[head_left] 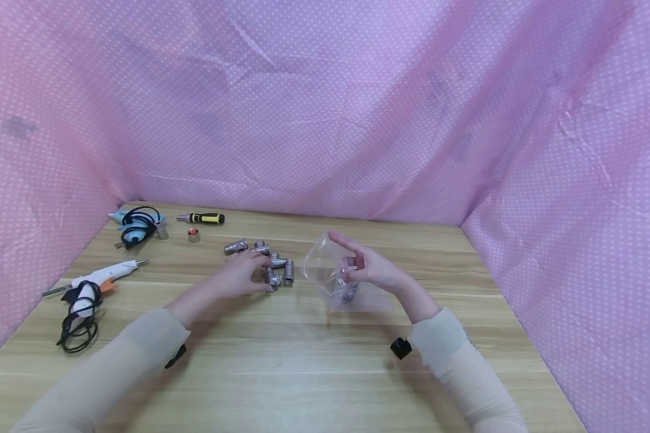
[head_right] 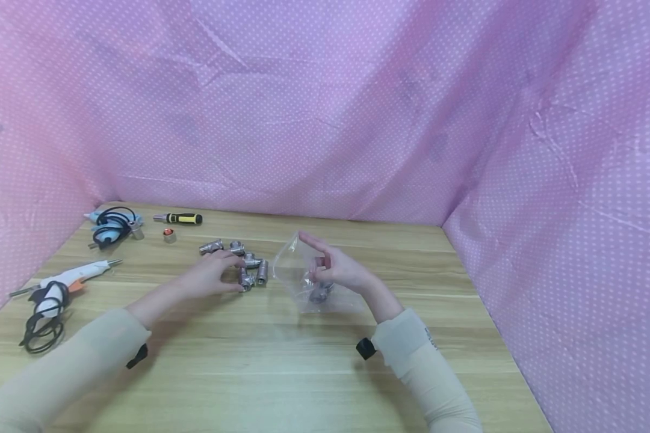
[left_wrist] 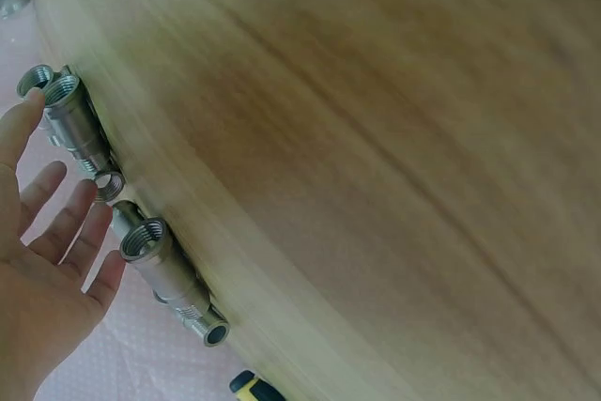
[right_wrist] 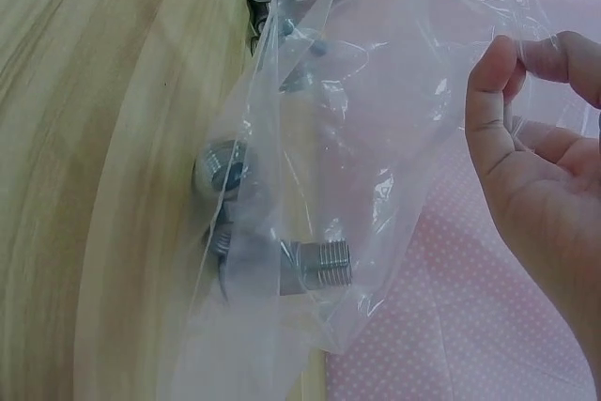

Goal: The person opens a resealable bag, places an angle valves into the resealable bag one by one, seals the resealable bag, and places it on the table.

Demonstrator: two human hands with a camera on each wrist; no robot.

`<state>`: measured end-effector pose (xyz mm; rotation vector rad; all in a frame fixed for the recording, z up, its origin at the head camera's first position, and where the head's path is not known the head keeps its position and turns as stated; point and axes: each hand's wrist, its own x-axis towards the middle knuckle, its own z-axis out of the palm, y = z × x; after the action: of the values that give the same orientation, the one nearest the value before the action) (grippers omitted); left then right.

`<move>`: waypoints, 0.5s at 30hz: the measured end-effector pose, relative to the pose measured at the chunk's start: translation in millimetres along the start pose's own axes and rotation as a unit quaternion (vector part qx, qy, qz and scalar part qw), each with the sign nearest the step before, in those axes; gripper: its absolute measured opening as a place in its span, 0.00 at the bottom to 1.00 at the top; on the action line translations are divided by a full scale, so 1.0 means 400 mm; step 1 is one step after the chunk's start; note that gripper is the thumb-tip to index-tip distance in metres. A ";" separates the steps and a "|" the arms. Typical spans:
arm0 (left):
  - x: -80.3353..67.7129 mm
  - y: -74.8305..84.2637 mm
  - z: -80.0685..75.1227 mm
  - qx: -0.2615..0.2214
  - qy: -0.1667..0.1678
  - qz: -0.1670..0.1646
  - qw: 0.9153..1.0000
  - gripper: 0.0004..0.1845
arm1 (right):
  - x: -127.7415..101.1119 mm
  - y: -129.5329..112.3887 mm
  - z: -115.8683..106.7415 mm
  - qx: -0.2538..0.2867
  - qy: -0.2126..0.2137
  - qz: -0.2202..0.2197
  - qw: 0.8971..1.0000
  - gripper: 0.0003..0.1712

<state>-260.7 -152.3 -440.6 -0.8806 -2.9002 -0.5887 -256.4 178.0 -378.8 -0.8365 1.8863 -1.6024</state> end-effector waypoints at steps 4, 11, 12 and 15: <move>0.003 -0.001 0.001 0.002 -0.007 -0.007 1.000 0.29 | -0.002 -0.001 -0.003 0.003 0.015 0.015 1.000 0.51; 0.012 -0.002 0.002 -0.003 -0.030 -0.017 0.999 0.28 | -0.010 -0.008 -0.007 -0.069 0.055 0.029 0.996 0.46; 0.013 -0.001 0.001 -0.006 -0.033 -0.017 0.999 0.28 | -0.012 -0.011 -0.006 -0.089 0.058 0.025 0.994 0.46; 0.024 0.006 -0.004 -0.013 -0.039 -0.023 0.999 0.26 | -0.015 -0.021 -0.018 -0.137 0.061 0.014 0.989 0.46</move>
<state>-267.4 -146.1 -436.9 -0.8620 -2.9973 -0.6109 -256.5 186.4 -369.5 -0.8332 2.2306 -1.4252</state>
